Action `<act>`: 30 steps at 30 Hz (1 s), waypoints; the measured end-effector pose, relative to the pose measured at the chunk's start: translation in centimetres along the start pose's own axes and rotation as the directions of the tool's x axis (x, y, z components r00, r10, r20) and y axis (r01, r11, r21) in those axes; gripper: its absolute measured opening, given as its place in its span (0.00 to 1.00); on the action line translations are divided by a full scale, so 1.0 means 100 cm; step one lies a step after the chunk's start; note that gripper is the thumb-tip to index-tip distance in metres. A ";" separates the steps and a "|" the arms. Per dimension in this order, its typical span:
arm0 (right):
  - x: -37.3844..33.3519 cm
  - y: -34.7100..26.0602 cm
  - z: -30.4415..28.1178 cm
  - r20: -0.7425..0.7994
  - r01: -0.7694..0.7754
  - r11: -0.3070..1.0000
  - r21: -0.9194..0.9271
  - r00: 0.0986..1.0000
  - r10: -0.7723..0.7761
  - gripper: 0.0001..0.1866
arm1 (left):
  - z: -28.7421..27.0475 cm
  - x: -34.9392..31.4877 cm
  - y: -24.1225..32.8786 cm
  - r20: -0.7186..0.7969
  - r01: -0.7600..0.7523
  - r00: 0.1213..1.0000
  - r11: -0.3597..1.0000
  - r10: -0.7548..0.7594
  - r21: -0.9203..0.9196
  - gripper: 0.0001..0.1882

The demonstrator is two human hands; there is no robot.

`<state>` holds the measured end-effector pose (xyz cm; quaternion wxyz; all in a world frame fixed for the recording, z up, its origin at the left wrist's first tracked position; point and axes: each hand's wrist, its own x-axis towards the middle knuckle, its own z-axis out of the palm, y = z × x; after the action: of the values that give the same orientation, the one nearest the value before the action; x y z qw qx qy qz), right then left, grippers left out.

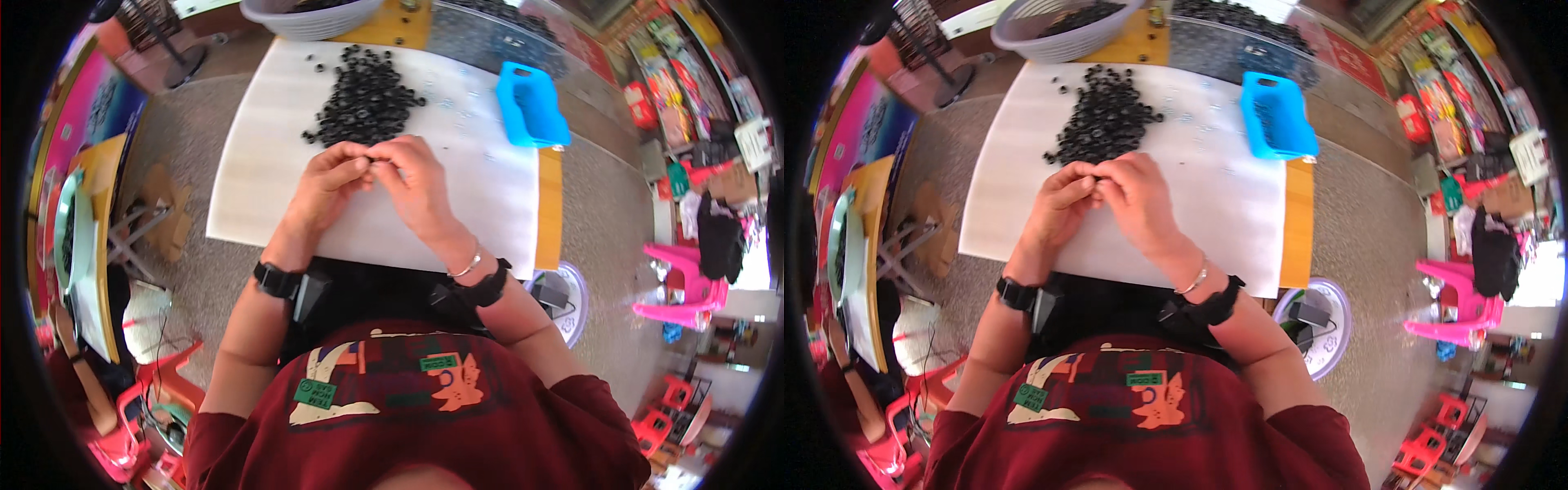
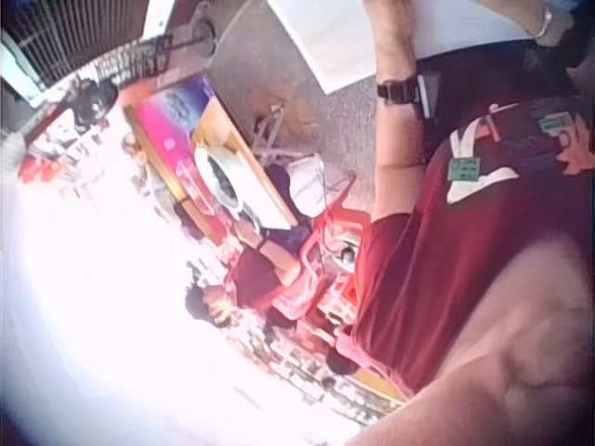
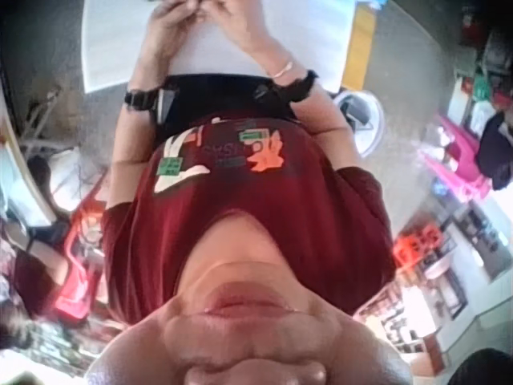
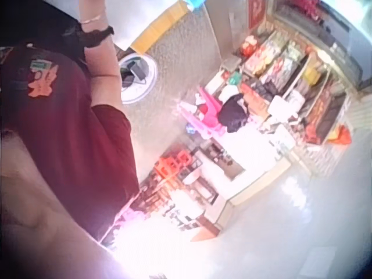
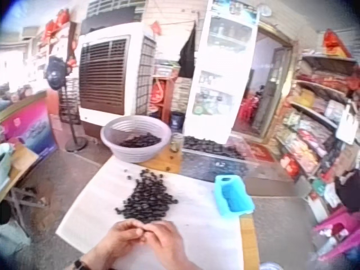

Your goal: Sorting and inspecting small black plastic components on a white work surface and placing them into a blue tray.

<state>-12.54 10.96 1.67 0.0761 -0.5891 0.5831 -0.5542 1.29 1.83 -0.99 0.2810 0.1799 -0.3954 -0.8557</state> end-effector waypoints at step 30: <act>-0.022 0.019 -0.072 -0.063 -0.420 0.905 -0.069 0.907 0.416 0.04 | 0.007 -0.002 0.001 -0.021 0.029 0.999 0.998 -0.028 0.059 0.12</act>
<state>-18.40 16.10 1.72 0.1554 -0.4401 0.7193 -0.5145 1.04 2.32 -0.48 0.2675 0.2025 -0.4152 -0.8456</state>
